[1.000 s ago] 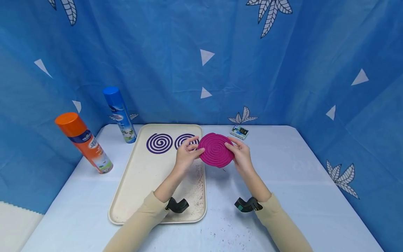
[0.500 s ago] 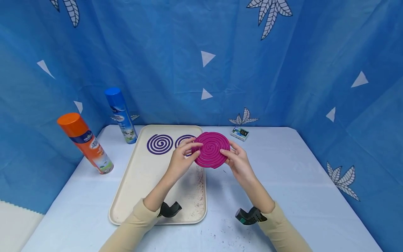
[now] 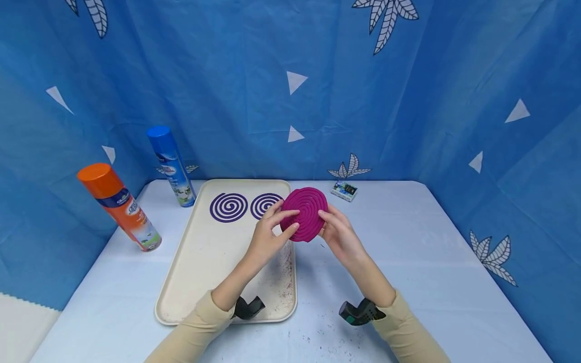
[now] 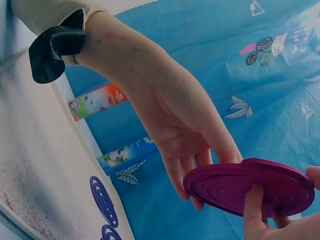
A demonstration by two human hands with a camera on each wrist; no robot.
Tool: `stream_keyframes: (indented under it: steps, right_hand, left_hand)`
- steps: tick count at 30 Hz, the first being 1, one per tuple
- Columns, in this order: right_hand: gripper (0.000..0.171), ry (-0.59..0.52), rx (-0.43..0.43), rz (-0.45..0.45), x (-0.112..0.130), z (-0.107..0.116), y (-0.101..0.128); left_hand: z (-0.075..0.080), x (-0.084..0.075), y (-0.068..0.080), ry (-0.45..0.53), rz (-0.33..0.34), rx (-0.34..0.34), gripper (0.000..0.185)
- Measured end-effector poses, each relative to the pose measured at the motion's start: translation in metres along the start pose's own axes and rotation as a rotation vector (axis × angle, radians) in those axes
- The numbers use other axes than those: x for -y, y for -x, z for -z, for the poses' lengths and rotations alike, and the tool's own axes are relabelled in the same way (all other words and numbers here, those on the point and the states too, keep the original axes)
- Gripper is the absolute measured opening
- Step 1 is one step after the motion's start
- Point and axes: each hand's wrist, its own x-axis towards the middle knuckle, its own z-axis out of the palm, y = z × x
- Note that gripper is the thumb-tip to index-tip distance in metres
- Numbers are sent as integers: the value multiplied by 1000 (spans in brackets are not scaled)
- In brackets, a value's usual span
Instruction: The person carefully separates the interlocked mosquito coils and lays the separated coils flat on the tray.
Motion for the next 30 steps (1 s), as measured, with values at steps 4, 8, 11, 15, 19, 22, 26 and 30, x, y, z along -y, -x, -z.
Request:
stream_keyframes:
  steps: [4,8,11,15,19,22,26,30]
  right_hand:
    - [55,46,0,16,0,-3,2]
    - [62,129,-1,48,-1,-8,4]
    - [69,176,14,76,-2,-10,6]
    - [69,179,49,107,-2,-12,6]
    - [55,134,108,119,-4,-12,6]
    - [50,116,109,113,-6,-11,5]
    - [50,172,56,125,-10,-9,2]
    - [50,197,1,138,-14,-9,-1]
  left_hand:
    - [2,-2,1,-33,-44,-25,23]
    - [3,-4,2,-46,-53,-12,25]
    - [2,-6,2,-19,-30,0,29]
    - [3,-8,2,45,24,-5,31]
    - [4,-5,0,146,59,-11,30]
    - [5,-3,-2,211,75,-1,29]
    - [6,-2,-3,291,128,15,29]
    - [5,-1,-3,385,181,23,29]
